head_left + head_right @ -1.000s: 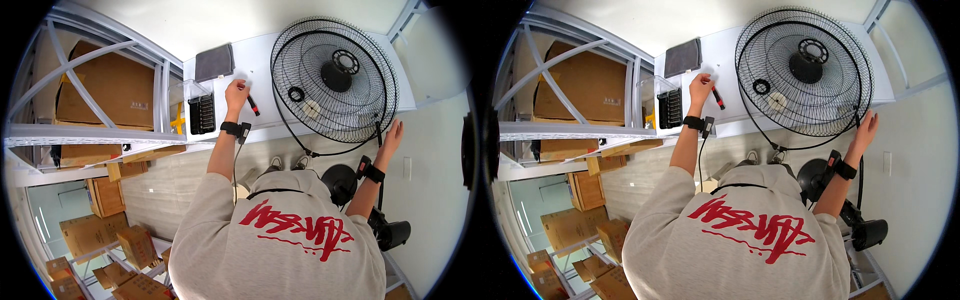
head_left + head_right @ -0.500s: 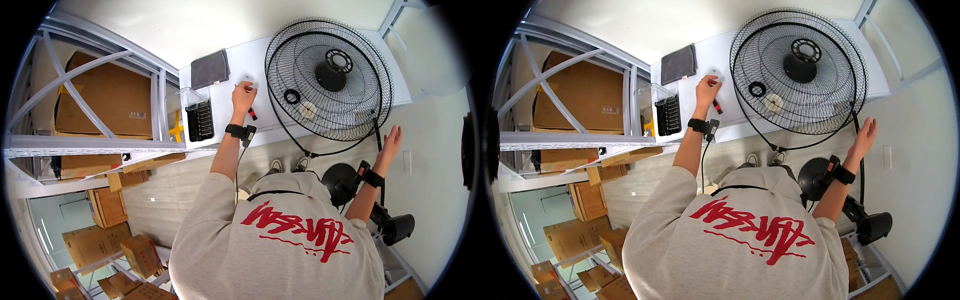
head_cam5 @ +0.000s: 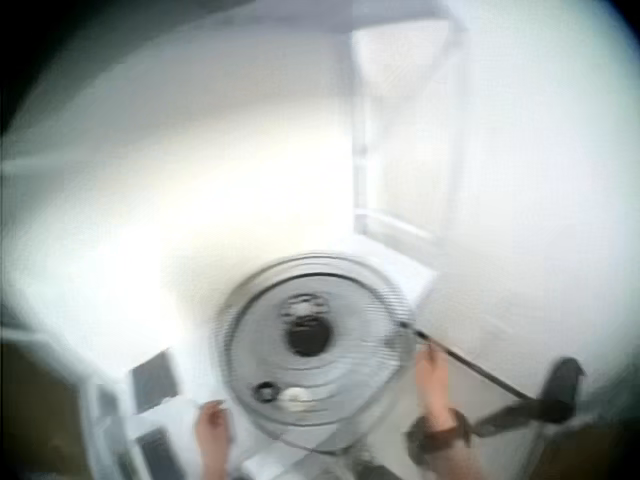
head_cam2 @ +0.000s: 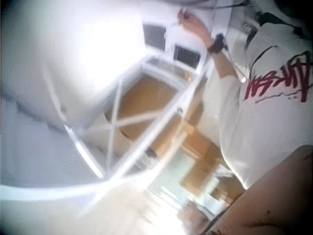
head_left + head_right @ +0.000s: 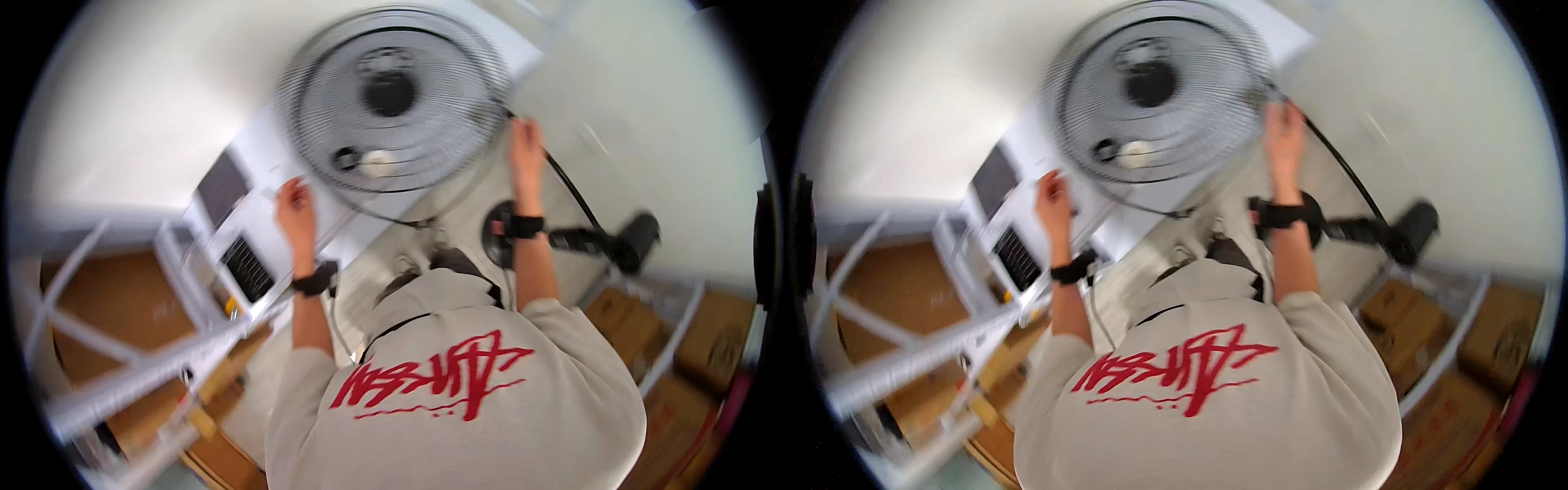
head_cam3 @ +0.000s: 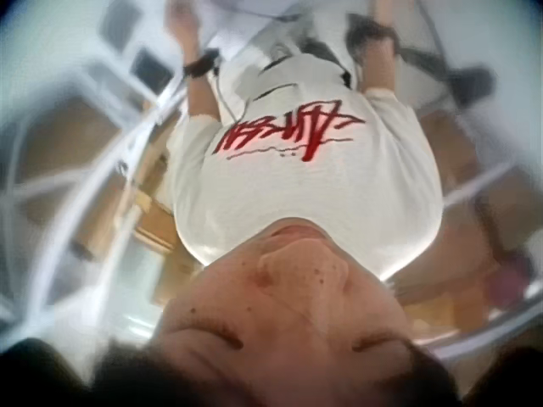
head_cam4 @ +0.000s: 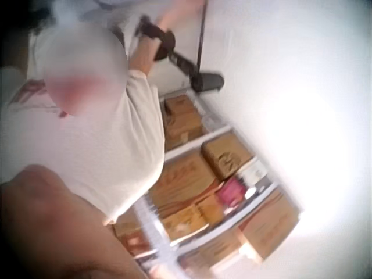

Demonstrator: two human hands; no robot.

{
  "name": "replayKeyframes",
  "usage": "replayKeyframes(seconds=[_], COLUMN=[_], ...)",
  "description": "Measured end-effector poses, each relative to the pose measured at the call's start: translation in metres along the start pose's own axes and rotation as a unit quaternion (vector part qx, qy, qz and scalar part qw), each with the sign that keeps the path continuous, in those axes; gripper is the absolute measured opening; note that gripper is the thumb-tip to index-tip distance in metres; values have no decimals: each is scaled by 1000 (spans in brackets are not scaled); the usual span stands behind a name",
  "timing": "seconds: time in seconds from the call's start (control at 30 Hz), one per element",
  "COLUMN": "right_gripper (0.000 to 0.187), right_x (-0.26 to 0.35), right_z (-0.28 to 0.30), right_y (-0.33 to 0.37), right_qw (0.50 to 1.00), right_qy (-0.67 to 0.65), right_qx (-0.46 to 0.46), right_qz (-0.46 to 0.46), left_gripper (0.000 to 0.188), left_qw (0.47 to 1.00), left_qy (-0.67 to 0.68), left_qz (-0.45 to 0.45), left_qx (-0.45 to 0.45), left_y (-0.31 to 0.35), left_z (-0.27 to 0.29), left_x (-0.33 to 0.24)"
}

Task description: The person assembles a standing fan by first using a screwdriver to secure the front grill to the fan housing. They then attach the fan blades to the motor hub and secure them with a nut. Finally, they attach the rear grill to complete the assembly.

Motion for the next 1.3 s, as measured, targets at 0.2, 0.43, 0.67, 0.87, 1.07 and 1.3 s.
replayKeyframes(seconds=[0.2,0.43,0.67,0.87,1.07,1.3], right_gripper=[50,31,26,52,85,93], right_x=[36,50,25,-38,-57,-62], right_z=[50,184,320,402,408,396], right_y=[56,96,100,95,73,71], right_qw=[997,976,914,923,933,904], right_qy=[-41,-71,-52,-25,-179,-251], right_qx=[-65,-207,-401,-374,-237,-192], right_qz=[-4,0,42,-86,-206,-287], left_gripper=[17,13,18,30,50,59], left_qw=[984,933,884,839,768,734], left_qy=[123,176,171,160,81,137], left_qz=[-129,-293,-381,-391,-460,-315], left_qx=[-17,117,213,343,439,586], left_y=[42,113,162,228,295,327], left_z=[-24,-69,-110,-164,-209,-270], left_x=[-61,-161,-243,-307,-355,-392])
Point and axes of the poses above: each hand's wrist, its own y-axis away from the middle knuckle, its own z-axis out of the back of the hand, x = y × z, the point moved 3 cm from there along -y, towards the middle knuckle, and after that the axes turned 12 degrees about -y, right-handed, at the moved point
